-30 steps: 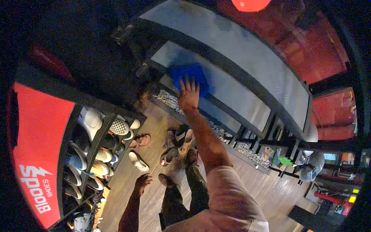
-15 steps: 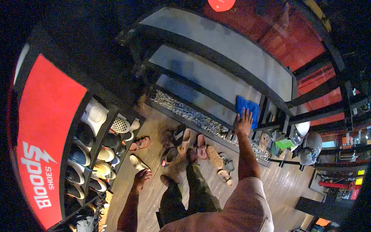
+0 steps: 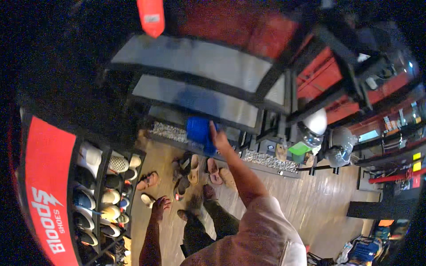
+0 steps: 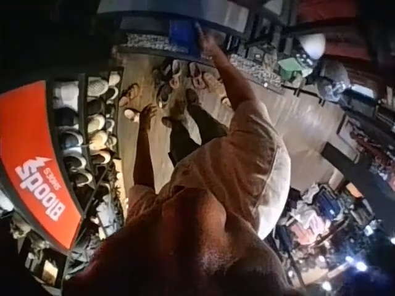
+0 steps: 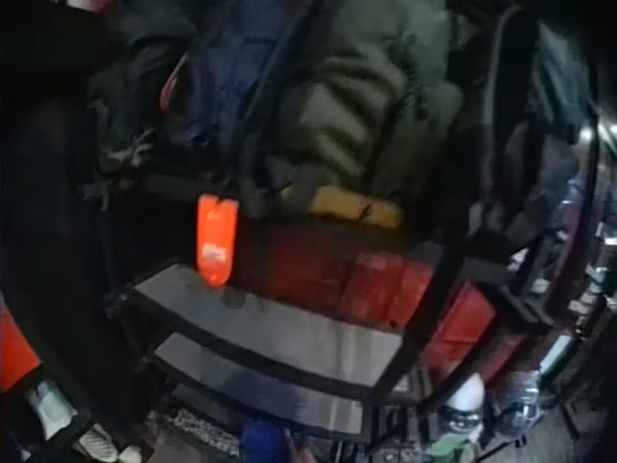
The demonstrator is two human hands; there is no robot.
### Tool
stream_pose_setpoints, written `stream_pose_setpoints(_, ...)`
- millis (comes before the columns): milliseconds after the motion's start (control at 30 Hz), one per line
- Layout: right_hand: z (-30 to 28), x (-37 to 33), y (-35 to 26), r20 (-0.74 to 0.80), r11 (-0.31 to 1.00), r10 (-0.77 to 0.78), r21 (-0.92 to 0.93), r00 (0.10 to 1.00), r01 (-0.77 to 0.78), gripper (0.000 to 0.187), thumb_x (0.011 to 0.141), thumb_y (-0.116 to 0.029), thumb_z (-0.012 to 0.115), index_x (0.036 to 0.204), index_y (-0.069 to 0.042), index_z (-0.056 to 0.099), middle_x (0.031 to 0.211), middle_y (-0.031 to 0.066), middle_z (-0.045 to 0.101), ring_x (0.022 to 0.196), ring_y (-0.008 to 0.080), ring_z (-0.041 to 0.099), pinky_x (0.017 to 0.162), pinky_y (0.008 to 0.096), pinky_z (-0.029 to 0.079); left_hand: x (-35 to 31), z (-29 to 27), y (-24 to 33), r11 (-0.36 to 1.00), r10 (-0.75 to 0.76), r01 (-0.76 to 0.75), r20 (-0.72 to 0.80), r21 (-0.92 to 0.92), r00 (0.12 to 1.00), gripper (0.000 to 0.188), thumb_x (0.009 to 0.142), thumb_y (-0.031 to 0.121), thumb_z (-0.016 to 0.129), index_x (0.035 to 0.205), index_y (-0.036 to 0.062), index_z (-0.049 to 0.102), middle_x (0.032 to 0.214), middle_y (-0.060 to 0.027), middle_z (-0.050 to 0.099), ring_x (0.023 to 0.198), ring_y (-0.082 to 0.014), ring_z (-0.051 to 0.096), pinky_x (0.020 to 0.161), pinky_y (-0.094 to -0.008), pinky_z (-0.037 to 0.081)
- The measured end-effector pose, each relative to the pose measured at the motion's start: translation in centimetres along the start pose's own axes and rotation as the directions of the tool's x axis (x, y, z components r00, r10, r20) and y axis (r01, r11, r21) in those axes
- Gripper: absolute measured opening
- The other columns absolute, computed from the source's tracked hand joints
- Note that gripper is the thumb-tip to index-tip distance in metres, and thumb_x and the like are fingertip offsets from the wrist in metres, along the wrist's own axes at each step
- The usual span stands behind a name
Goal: Cleaning and organizing display merchandise including helmets, shoes, and shelves in a retail environment.
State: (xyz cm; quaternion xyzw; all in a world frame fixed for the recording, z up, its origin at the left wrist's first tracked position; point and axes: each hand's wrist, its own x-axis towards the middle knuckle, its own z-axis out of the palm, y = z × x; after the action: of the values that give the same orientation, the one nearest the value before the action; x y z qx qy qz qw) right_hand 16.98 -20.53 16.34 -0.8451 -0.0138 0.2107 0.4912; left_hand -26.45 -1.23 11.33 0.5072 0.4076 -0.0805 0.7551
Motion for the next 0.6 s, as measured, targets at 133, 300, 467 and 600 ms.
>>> stream_pose_setpoints(133,-6.6,-15.1,0.5,0.338,0.659,0.163,0.662,0.927,-0.357,0.05,0.083,-0.037,0.075,0.117,-0.004,0.062,0.11,0.0043,0.064,0.102,0.0168,0.058,0.093,0.0339,0.045,-0.8,3.2,4.3,0.99,0.126,-0.121,0.064,-0.076,0.99,0.039,0.095,0.028,0.057,0.126,0.0044,0.052,0.11,-0.0115,0.065,0.093,-0.0178,0.065,0.079,-0.0295,0.051)
stream_pose_setpoints(300,-15.5,-19.4,2.3,0.117,0.983,0.171,0.042,0.978,-0.177,0.045,0.083,-0.025,0.071,0.119,0.0,0.057,0.096,0.0149,0.068,0.09,0.0266,0.065,0.075,0.0416,0.052,-0.3,8.1,7.3,0.986,0.164,-0.154,0.174,-0.069,0.971,0.038,0.095,0.026,0.057,0.125,0.0031,0.053,0.11,-0.0117,0.065,0.095,-0.0219,0.065,0.083,-0.0333,0.052)
stream_pose_setpoints(467,-11.7,-8.6,2.2,-0.043,0.591,-0.692,-0.607,0.72,0.531,0.052,0.079,-0.005,0.054,0.131,0.0,0.051,0.137,0.0258,0.046,0.122,0.0405,0.047,0.103,0.0422,0.04,-2.2,8.3,3.9,0.994,0.09,-0.098,0.144,0.048,0.986,0.035,0.094,0.027,0.06,0.12,0.0039,0.058,0.106,-0.0083,0.066,0.094,-0.0175,0.064,0.082,-0.0317,0.052)
stream_pose_setpoints(600,-14.2,1.7,13.1,-0.14,0.567,-0.552,-0.786,0.822,0.246,0.059,0.088,-0.015,0.038,0.143,0.007,0.03,0.151,0.0201,0.031,0.141,0.0388,0.024,0.118,0.0404,0.018,-1.6,12.6,2.9,0.961,-0.053,-0.024,0.266,0.277,0.962,0.037,0.094,0.032,0.057,0.122,0.0071,0.058,0.107,-0.0063,0.066,0.097,-0.017,0.063,0.084,-0.0314,0.048)
